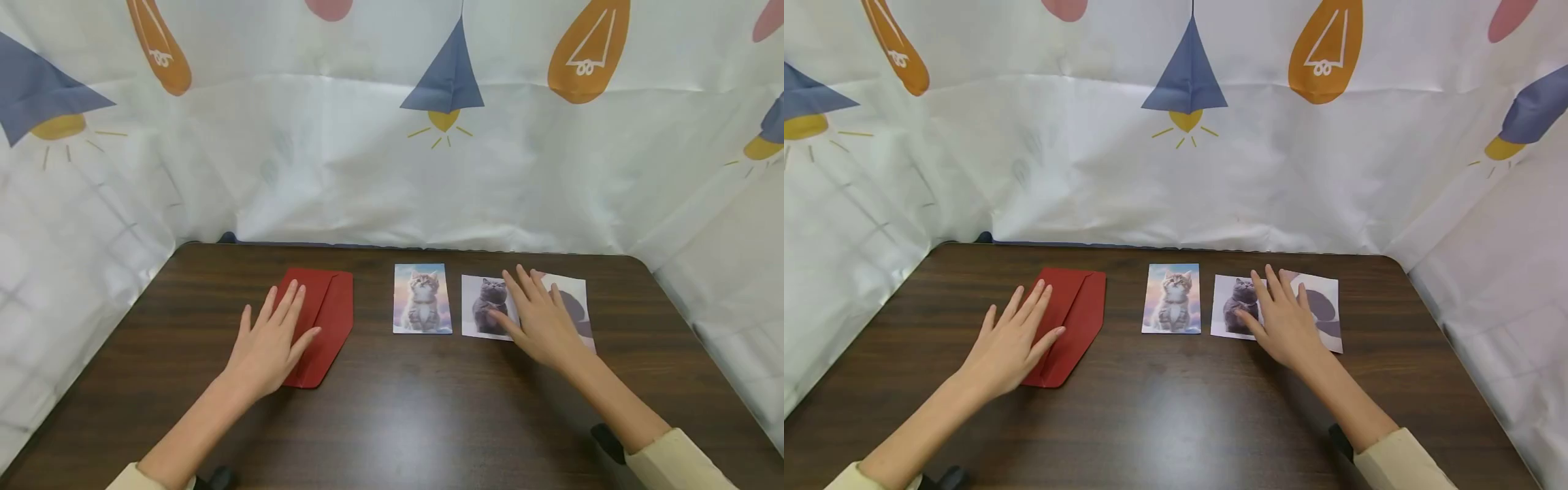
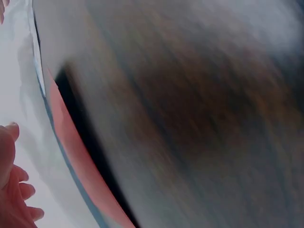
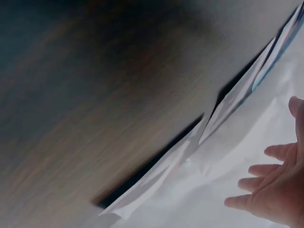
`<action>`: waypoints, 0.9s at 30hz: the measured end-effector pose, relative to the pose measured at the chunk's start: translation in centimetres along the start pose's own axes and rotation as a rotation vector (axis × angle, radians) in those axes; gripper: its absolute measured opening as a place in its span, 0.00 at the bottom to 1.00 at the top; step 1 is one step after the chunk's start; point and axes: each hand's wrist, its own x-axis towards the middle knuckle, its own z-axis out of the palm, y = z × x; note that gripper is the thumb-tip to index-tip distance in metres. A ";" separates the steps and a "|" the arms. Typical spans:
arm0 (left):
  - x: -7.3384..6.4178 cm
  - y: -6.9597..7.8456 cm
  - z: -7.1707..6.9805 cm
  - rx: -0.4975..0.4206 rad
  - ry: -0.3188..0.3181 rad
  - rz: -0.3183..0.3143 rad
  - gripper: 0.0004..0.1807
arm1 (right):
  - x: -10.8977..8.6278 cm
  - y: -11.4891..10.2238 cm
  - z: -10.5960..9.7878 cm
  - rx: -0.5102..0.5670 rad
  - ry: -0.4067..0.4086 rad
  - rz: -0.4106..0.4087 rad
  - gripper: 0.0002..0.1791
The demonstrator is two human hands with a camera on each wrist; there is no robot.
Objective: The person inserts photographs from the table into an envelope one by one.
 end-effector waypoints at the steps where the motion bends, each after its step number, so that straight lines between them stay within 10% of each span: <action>1: 0.1 -0.1 0.1 -0.003 -0.003 -0.001 0.45 | 0.1 0.0 0.0 0.001 -0.001 -0.003 0.45; 27: 0.8 -2.4 1.3 -0.083 -0.157 -0.063 0.52 | 5.6 -0.6 1.1 0.065 -0.064 -0.091 0.40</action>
